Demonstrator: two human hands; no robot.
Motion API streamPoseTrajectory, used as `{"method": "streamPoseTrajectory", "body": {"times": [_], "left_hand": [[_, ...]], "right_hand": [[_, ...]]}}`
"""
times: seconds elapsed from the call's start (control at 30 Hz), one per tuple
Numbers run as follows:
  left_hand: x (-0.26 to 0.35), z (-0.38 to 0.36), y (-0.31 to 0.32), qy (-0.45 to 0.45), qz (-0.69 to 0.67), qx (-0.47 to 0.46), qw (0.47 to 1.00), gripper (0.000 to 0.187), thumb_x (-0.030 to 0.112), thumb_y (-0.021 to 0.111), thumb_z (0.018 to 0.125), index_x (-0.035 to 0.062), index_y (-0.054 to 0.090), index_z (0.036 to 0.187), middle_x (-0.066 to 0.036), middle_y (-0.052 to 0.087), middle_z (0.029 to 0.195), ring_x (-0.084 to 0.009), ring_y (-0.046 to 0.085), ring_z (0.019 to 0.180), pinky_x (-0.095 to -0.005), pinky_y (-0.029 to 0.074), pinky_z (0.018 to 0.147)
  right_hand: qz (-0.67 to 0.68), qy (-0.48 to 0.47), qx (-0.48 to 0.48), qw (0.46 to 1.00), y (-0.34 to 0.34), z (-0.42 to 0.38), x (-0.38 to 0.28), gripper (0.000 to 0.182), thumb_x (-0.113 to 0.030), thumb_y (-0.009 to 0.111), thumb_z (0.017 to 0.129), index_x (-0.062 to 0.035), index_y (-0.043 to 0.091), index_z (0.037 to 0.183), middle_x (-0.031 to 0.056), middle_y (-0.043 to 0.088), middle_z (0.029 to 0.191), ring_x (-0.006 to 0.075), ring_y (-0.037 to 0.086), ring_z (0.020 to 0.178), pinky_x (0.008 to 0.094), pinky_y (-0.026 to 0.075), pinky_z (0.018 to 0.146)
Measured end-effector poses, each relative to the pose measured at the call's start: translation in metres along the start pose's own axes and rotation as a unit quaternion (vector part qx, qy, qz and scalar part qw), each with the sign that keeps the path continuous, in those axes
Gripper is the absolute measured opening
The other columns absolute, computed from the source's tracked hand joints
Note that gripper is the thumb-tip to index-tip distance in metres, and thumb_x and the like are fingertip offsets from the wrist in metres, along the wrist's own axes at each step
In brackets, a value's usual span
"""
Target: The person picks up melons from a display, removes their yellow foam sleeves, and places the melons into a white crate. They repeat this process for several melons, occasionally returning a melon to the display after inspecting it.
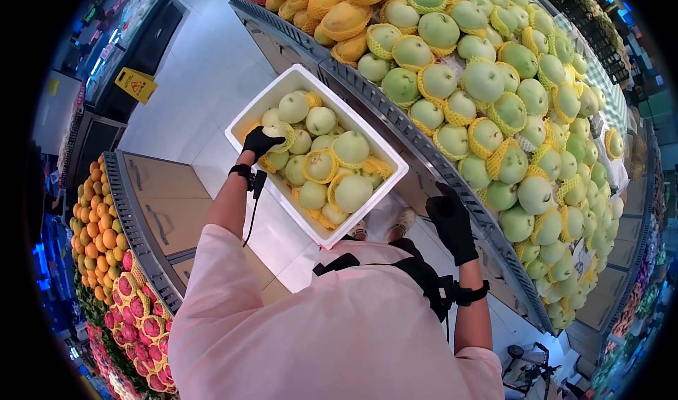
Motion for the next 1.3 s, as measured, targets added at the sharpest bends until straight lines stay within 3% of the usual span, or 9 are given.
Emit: {"method": "streamPoseTrajectory", "body": {"times": [0.17, 0.23, 0.47, 0.6, 0.7, 0.83, 0.97, 1.23, 1.3], "left_hand": [[0.011, -0.017, -0.047, 0.060, -0.025, 0.192, 0.979, 0.067, 0.044, 0.083, 0.055, 0.0060, 0.058, 0.104, -0.017, 0.067, 0.097, -0.0338, 0.063, 0.094, -0.0429, 0.051, 0.080], [0.013, -0.013, -0.047, 0.065, 0.112, 0.212, 0.969, 0.065, 0.042, 0.084, 0.054, 0.0067, 0.057, 0.101, -0.016, 0.067, 0.094, -0.0346, 0.063, 0.092, -0.0440, 0.051, 0.080], [-0.024, 0.001, -0.014, -0.054, 0.102, 0.088, 0.989, 0.077, 0.049, 0.081, 0.058, 0.0060, 0.055, 0.117, -0.016, 0.065, 0.109, -0.0318, 0.060, 0.105, -0.0420, 0.050, 0.087], [-0.026, 0.008, -0.018, 0.045, 0.126, 0.181, 0.974, 0.073, 0.047, 0.079, 0.064, 0.0069, 0.053, 0.120, -0.015, 0.065, 0.110, -0.0329, 0.063, 0.097, -0.0414, 0.050, 0.084], [-0.020, 0.001, -0.019, -0.003, 0.176, 0.197, 0.965, 0.069, 0.043, 0.076, 0.068, 0.0068, 0.052, 0.122, -0.015, 0.064, 0.111, -0.0342, 0.063, 0.096, -0.0427, 0.049, 0.083], [0.039, -0.048, -0.014, 0.164, 0.084, 0.352, 0.918, 0.044, 0.034, 0.070, 0.078, 0.0048, 0.059, 0.110, -0.016, 0.065, 0.104, -0.0345, 0.062, 0.092, -0.0428, 0.049, 0.081], [0.076, -0.080, 0.025, 0.144, -0.163, 0.251, 0.943, 0.022, 0.022, 0.063, 0.086, 0.0019, 0.065, 0.093, -0.016, 0.067, 0.087, -0.0306, 0.064, 0.081, -0.0373, 0.049, 0.074], [0.164, -0.164, 0.124, 0.087, -0.543, -0.001, 0.835, 0.027, 0.022, 0.060, 0.093, 0.0028, 0.060, 0.075, -0.003, 0.061, 0.069, -0.0093, 0.056, 0.061, -0.0245, 0.046, 0.056], [0.181, -0.177, 0.128, 0.089, -0.512, -0.024, 0.854, 0.034, 0.027, 0.059, 0.094, 0.0039, 0.057, 0.070, -0.002, 0.059, 0.061, -0.0082, 0.051, 0.050, -0.0225, 0.039, 0.047]], "right_hand": [[0.064, 0.025, 0.011, 0.998, -0.009, -0.004, 0.012, 0.045, -0.008, 0.064, 0.086, -0.0067, 0.050, 0.129, 0.0026, 0.063, 0.091, 0.0099, 0.059, 0.083, 0.0251, 0.049, 0.077], [0.073, 0.039, 0.014, 0.996, -0.010, -0.006, 0.020, 0.045, -0.008, 0.064, 0.086, -0.0067, 0.050, 0.129, 0.0020, 0.062, 0.089, 0.0096, 0.058, 0.082, 0.0250, 0.049, 0.076], [0.074, 0.055, 0.017, 0.996, -0.012, -0.012, 0.013, 0.040, -0.008, 0.064, 0.086, -0.0063, 0.054, 0.125, 0.0010, 0.062, 0.087, 0.0087, 0.057, 0.080, 0.0240, 0.048, 0.075], [0.042, 0.050, 0.034, 0.997, -0.021, -0.015, 0.017, 0.039, -0.008, 0.065, 0.086, -0.0056, 0.055, 0.124, 0.0008, 0.062, 0.084, 0.0079, 0.056, 0.076, 0.0232, 0.047, 0.070], [0.109, 0.069, 0.033, 0.991, -0.025, -0.018, 0.030, 0.038, -0.010, 0.066, 0.086, -0.0053, 0.055, 0.123, 0.0009, 0.061, 0.082, 0.0077, 0.055, 0.072, 0.0229, 0.046, 0.065], [0.078, 0.093, 0.056, 0.991, -0.033, -0.022, 0.040, 0.027, -0.011, 0.066, 0.086, -0.0041, 0.062, 0.112, 0.0005, 0.062, 0.082, 0.0079, 0.055, 0.071, 0.0231, 0.047, 0.064], [-0.044, -0.026, 0.081, 0.995, -0.051, -0.027, 0.035, 0.014, -0.012, 0.066, 0.085, -0.0021, 0.068, 0.095, 0.0045, 0.068, 0.088, 0.0112, 0.062, 0.079, 0.0264, 0.050, 0.069], [-0.089, 0.132, 0.121, 0.980, -0.086, -0.053, 0.055, 0.023, -0.022, 0.063, 0.087, -0.0001, 0.070, 0.086, 0.0054, 0.067, 0.073, 0.0119, 0.061, 0.062, 0.0276, 0.049, 0.059], [-0.030, 0.139, 0.149, 0.979, -0.095, -0.065, 0.070, 0.022, -0.020, 0.061, 0.088, 0.0000, 0.070, 0.087, 0.0044, 0.066, 0.073, 0.0108, 0.058, 0.058, 0.0268, 0.047, 0.055]]}}
Point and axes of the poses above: each hand's wrist, its own z-axis towards the middle knuckle, its own y-axis out of the palm, x = y × z, the point moved 10 cm from there along z, towards the middle knuckle
